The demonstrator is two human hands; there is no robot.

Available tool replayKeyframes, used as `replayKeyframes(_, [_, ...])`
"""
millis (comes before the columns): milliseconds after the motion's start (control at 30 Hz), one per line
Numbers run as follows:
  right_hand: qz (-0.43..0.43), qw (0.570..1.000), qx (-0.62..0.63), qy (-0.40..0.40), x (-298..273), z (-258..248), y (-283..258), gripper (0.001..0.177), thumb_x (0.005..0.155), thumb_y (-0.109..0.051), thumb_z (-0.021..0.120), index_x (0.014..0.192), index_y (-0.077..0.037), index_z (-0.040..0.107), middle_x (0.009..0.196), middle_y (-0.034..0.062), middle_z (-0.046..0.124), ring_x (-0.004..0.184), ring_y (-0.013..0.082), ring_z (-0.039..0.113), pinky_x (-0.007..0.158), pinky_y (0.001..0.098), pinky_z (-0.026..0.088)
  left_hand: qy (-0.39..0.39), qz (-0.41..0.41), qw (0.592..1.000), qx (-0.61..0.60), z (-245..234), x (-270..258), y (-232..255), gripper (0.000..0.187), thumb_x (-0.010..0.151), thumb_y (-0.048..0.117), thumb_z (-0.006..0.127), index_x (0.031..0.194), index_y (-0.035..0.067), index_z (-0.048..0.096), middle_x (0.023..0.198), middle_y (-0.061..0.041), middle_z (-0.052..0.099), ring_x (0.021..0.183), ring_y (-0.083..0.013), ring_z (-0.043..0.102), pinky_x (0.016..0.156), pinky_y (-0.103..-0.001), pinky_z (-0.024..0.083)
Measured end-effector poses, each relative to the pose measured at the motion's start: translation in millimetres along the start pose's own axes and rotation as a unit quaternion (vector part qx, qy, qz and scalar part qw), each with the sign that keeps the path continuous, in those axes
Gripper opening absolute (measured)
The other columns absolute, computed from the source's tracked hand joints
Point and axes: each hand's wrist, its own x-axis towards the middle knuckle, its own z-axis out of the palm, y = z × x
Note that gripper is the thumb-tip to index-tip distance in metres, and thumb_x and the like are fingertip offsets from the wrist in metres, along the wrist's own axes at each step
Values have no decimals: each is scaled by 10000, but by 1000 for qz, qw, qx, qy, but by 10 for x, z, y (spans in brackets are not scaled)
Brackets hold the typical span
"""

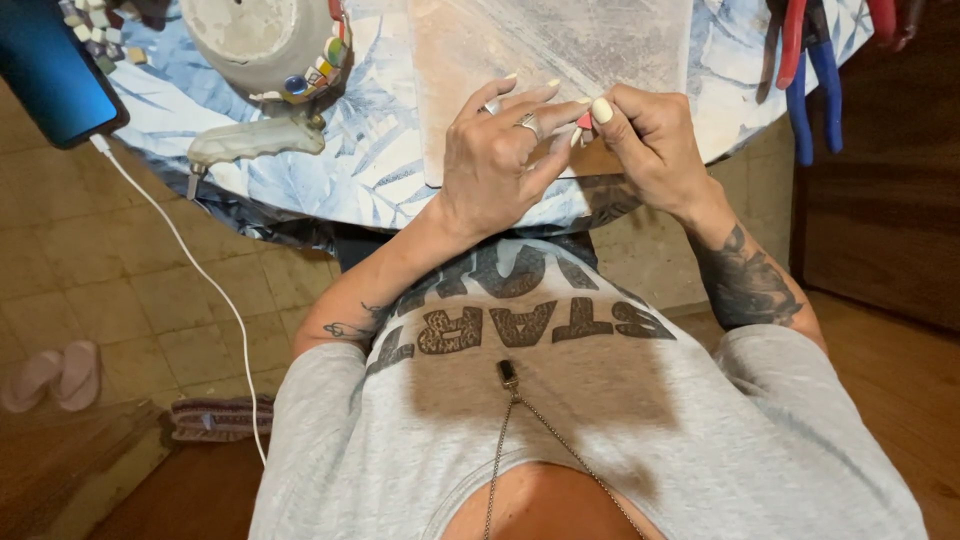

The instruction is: Sanding the edges of small mosaic tiles against a flat abrasive sheet on a workbench.

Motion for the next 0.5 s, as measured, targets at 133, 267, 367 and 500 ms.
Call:
replayKeyframes(133, [5,1000,23,18,-8,55,24,346,969,-236,350,717,-20,446,598,34,395,519,118,344,481,237,272,19,1,999,35,3,-33,3,187,776,110,643,956,68,613,842,-131,672,873,-270,643,840,-415,436])
replayKeyframes(267, [-20,999,3,33,3,91,-35,321,967,-203,370,745,-2,485,611,49,418,535,131,367,498,247,291,29,13,999,40,-11,-44,27,185,787,116,649,959,61,611,730,-119,676,862,-277,643,823,-412,443])
replayKeyframes(367, [-27,999,-20,31,10,74,-33,338,967,-229,355,763,-4,502,608,51,425,554,143,372,518,264,293,13,1,999,33,-9,-54,26,229,749,89,634,974,58,603,816,-157,669,875,-269,640,822,-412,445])
replayKeyframes(500, [-52,997,-48,10,31,40,-38,339,968,-218,353,733,-3,468,593,46,387,534,146,332,499,275,260,25,9,1000,8,-1,-48,21,185,738,77,619,565,29,579,863,-102,636,807,-288,646,770,-417,461])
